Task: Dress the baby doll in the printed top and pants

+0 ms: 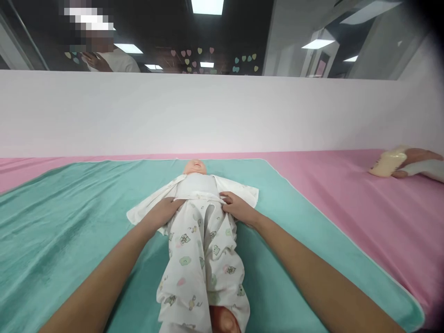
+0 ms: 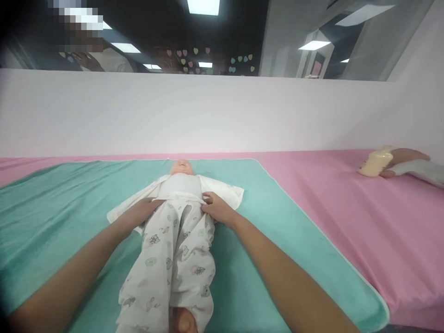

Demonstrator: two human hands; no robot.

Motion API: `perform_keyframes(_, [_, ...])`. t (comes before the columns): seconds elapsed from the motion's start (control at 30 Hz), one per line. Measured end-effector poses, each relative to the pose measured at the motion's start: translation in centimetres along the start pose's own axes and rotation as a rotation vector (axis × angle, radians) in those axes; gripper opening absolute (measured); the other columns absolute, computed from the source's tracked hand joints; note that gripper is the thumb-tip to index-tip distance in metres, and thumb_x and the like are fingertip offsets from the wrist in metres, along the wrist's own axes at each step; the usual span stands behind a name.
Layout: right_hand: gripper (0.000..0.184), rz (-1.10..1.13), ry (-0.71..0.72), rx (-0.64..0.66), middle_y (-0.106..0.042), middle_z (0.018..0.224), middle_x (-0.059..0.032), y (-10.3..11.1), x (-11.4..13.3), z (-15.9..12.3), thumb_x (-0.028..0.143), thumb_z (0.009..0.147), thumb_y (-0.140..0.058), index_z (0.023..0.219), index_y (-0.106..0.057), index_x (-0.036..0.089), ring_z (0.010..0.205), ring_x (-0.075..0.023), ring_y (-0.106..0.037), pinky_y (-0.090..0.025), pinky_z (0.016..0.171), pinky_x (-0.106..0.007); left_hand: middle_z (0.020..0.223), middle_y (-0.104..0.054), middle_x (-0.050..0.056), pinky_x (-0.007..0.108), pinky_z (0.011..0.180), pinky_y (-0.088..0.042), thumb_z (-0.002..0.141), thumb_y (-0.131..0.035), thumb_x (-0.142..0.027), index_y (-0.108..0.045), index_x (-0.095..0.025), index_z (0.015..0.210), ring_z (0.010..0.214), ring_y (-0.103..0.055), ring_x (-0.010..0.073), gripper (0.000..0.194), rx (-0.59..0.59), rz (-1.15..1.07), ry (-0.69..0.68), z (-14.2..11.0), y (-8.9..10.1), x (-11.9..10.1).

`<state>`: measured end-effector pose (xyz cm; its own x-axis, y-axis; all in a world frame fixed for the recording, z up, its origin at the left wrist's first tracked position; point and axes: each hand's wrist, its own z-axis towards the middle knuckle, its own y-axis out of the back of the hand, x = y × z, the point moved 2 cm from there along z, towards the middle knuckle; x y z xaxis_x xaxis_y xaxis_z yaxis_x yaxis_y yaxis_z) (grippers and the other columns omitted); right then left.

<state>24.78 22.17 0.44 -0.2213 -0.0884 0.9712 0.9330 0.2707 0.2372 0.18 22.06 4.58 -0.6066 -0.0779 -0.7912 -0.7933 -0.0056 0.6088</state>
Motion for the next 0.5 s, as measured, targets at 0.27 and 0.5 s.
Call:
perform_keyframes(0.27, [0.055,0.074,0.128,-0.126,-0.060,0.112,-0.0051,-0.5,-0.3,0.5,0.015,0.064,-0.050,0.118,-0.049,0.023,0.099,-0.0194,-0.057,-0.042,0.088,-0.035,0.090,-0.069,0.006,0.032,0.073,-0.049,0.072,-0.056,-0.047,-0.064,-0.020,0.088,0.081,-0.062,0.0227,0.033,0.265,-0.672,0.013,-2.8,-2.7,-0.5])
perform_keyframes(0.5, [0.046,0.165,0.124,-0.212,-0.063,0.106,-0.0029,-0.2,-0.2,0.4,0.016,0.064,-0.052,0.110,-0.056,0.024,0.098,-0.0196,-0.058,-0.046,0.084,-0.035,0.079,-0.068,0.004,0.031,0.066,-0.048,0.072,-0.056,-0.041,-0.063,-0.020,0.077,0.074,-0.061,0.0215,0.023,0.223,-0.754,-0.047,-3.3,-3.3,-1.2])
